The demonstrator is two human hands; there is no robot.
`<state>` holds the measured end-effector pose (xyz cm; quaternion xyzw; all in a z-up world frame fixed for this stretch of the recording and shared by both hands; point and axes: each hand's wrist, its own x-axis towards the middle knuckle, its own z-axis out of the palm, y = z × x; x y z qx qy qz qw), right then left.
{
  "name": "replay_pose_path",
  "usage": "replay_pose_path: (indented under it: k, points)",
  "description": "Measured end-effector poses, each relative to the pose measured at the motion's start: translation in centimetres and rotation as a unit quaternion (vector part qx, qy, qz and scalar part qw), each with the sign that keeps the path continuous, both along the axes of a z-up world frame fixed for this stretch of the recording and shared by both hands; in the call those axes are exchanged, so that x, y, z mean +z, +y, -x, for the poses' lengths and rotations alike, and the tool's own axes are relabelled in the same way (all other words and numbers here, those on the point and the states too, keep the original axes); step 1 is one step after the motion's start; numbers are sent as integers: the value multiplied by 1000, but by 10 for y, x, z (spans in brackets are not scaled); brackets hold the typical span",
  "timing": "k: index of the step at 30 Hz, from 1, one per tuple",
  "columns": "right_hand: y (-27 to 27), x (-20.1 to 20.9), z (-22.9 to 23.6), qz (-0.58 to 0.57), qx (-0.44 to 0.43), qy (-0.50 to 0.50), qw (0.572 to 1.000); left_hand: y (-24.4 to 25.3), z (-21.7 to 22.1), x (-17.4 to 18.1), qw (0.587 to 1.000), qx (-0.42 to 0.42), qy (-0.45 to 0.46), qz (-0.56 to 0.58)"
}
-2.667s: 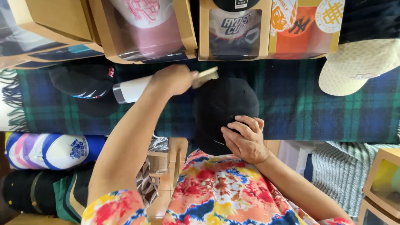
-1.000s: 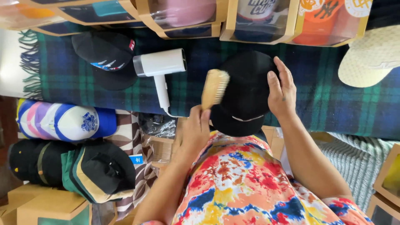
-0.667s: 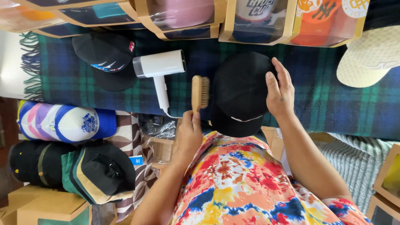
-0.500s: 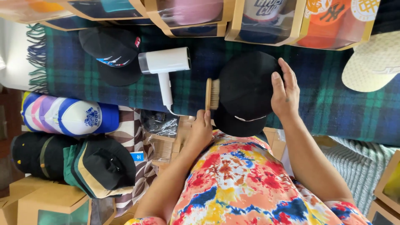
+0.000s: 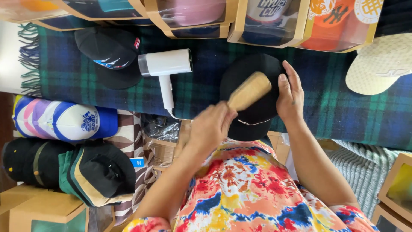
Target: Brushing and steaming a black baseball cap to clean and reshape it.
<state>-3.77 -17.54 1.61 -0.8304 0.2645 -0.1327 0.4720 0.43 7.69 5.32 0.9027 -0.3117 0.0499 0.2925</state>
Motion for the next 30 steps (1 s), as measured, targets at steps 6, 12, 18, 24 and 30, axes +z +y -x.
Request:
replay_pose_path:
  k: [6, 12, 18, 24, 30]
  points:
    - [8, 5, -2, -23, -26, -25, 999, 18, -37, -12, 988, 92, 78, -92]
    - [3, -1, -2, 3, -29, -9, 1000, -22, -53, 36, 986, -4, -155, -52]
    - [14, 19, -5, -19, -45, 16, 999, 14, -65, 11, 990, 2, -117, -76]
    - [9, 12, -5, -33, -56, 21, 998, -11, -70, 35, 990, -38, -117, -64]
    - [17, 28, -8, -50, -62, 34, 996, 20, -64, -24, 925, 70, 348, -131]
